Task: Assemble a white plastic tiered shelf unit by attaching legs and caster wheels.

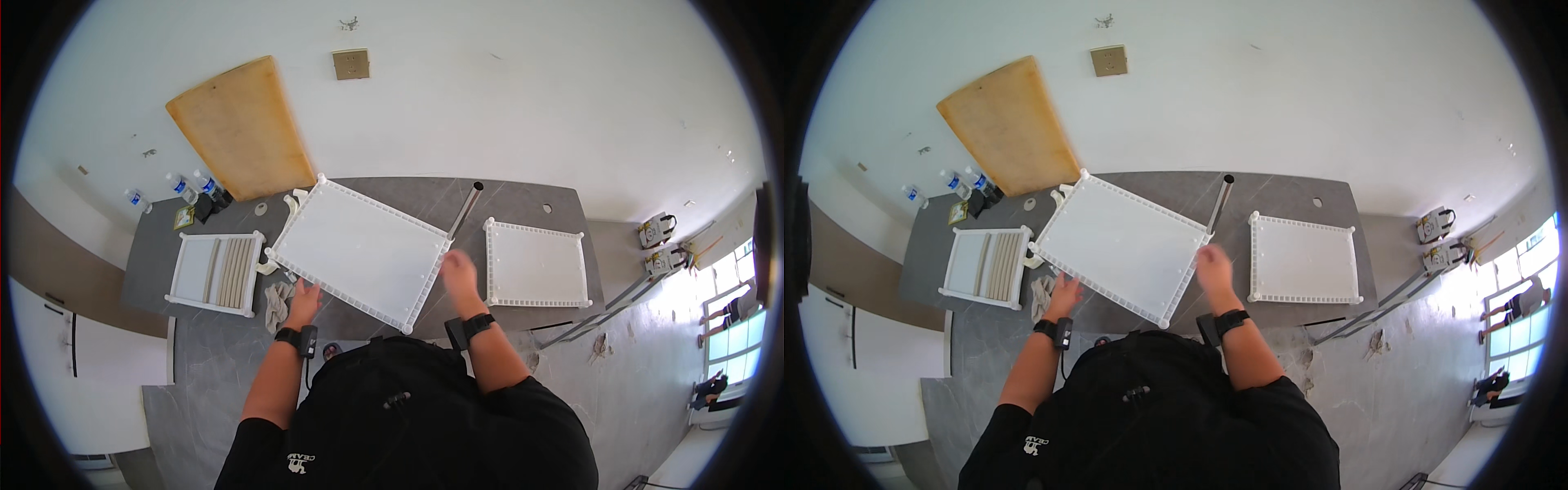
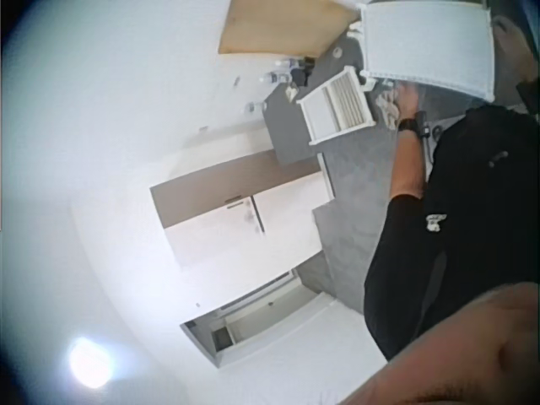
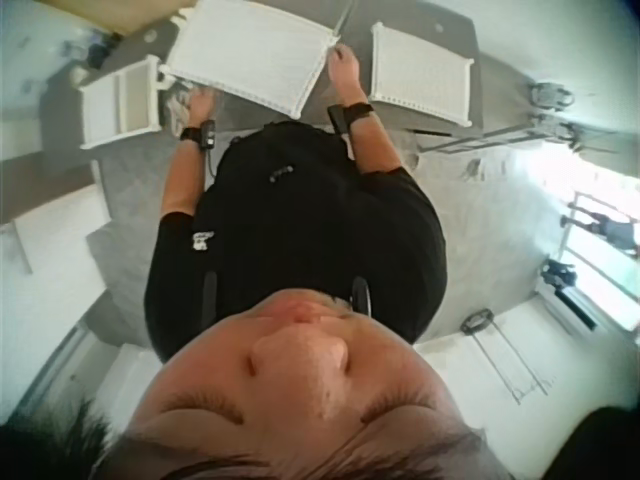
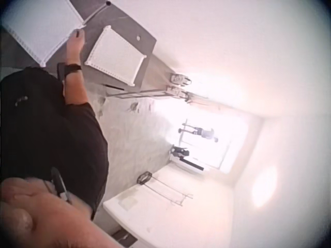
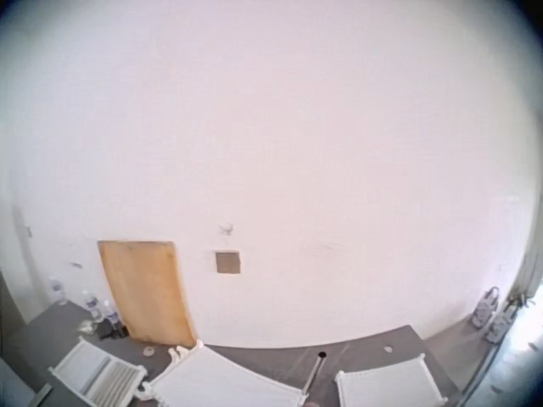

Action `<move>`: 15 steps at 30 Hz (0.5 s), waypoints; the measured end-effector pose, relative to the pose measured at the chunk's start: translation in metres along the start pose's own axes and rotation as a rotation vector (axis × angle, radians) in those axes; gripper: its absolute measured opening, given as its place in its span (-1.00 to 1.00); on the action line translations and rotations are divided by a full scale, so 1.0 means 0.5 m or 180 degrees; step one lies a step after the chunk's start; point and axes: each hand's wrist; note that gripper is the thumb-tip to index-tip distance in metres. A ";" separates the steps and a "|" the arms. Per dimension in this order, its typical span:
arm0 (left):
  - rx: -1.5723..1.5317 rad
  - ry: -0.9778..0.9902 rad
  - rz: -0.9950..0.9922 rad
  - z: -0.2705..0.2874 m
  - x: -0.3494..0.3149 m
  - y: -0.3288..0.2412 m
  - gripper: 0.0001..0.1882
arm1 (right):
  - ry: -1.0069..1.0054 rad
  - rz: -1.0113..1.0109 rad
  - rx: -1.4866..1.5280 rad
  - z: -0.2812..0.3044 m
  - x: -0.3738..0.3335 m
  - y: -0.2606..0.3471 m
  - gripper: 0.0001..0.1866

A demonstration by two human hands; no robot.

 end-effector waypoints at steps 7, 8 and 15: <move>-0.1490 -0.0514 0.0729 -0.120 -0.001 0.011 -0.25 | -0.1798 0.1765 0.0026 0.061 0.104 0.145 -0.66; -0.1471 -0.0508 0.0731 -0.148 -0.008 0.012 -0.25 | -0.1302 0.1414 0.0429 0.070 0.113 0.151 -0.68; -0.1114 -0.1256 0.0269 -0.104 0.042 0.097 -0.01 | -0.1402 0.1018 0.0947 0.030 0.103 0.186 -0.71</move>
Point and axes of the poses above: each hand's wrist, its own x-axis towards the middle knuckle, its own z-axis out of the back of the hand, y = z × x, and after that the axes turned 14 degrees about -x, right-handed
